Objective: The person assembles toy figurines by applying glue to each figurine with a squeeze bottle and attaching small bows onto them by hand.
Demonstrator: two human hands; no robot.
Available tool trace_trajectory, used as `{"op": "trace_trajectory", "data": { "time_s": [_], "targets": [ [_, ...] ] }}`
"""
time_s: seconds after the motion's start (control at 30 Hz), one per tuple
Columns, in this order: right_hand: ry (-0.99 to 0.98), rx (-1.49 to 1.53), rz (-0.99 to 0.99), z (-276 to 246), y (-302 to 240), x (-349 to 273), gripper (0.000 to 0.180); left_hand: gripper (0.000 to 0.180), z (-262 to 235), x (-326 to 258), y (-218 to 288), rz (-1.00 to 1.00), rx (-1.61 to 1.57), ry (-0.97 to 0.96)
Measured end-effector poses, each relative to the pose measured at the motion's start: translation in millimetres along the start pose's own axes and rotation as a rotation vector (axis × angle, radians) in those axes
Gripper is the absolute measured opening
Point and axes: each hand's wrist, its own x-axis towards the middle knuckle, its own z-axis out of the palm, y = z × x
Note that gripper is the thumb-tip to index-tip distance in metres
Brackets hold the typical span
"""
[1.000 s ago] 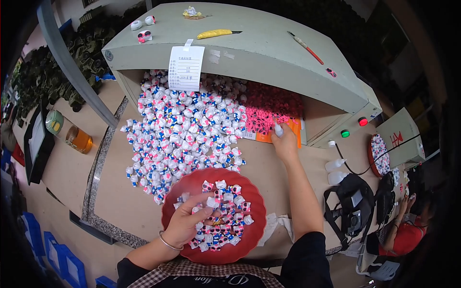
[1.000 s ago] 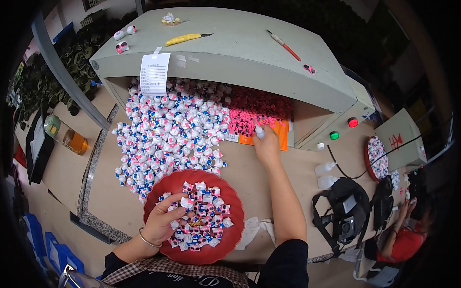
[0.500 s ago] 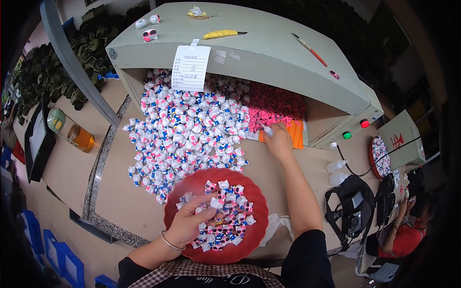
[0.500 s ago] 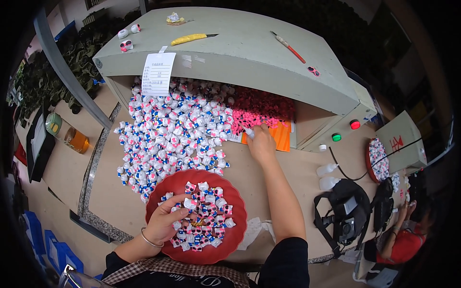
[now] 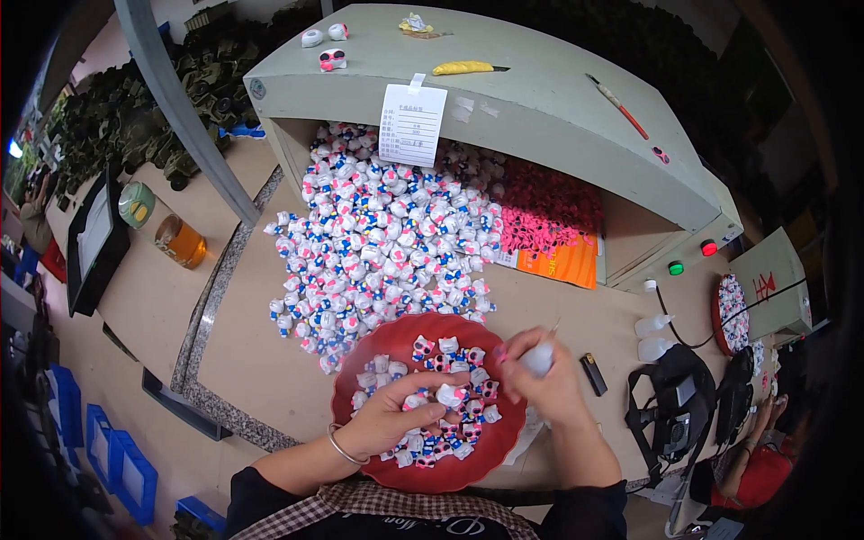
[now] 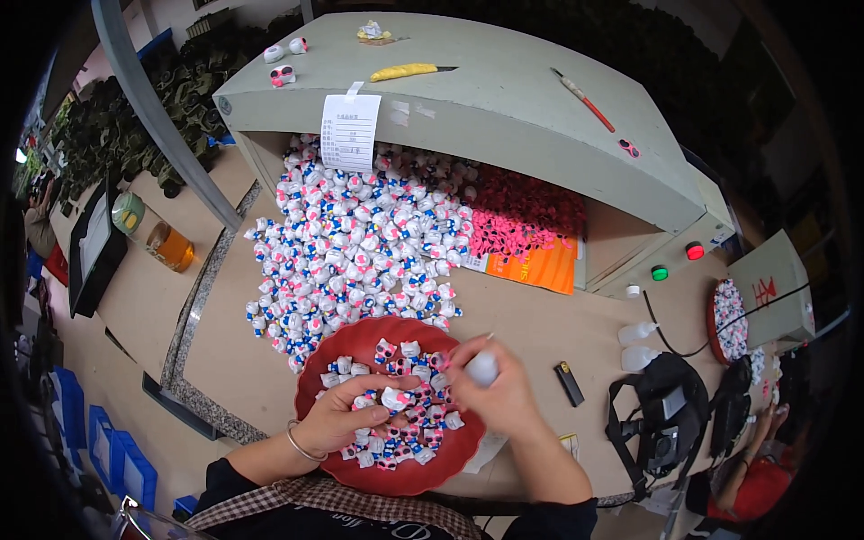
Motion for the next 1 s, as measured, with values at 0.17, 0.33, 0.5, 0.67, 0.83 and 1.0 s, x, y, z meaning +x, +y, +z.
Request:
{"op": "trace_trajectory", "data": {
  "time_s": [0.17, 0.33, 0.5, 0.67, 0.83, 1.0],
  "targets": [
    [-0.047, -0.173, -0.091, 24.8, 10.6, -22.4, 0.009, 0.033, 0.9, -4.4, -9.9, 0.011, 0.059, -0.069],
    [-0.021, -0.225, -0.256, 27.7, 17.9, -25.4, 0.009, 0.031, 5.9, -4.9, -13.0, 0.218, 0.199, -0.095],
    [0.107, 0.013, 0.076, 32.0, 19.4, -32.4, 0.008, 0.031, 3.7, -5.4, -11.9, 0.146, 0.231, -0.104],
    [0.116, 0.071, 0.146, 31.5, 27.3, -29.2, 0.012, 0.034, -2.2, -2.2, -17.9, 0.300, 0.473, -0.152],
    [0.093, 0.136, 0.164, 30.5, 33.5, -27.9, 0.011, 0.035, -1.1, -1.4, -20.4, 0.278, 0.424, -0.127],
    [0.022, 0.251, 0.172, 15.7, 30.6, -22.7, 0.011, 0.034, 7.4, 1.1, -7.7, 0.117, 0.196, -0.019]
  ]
}}
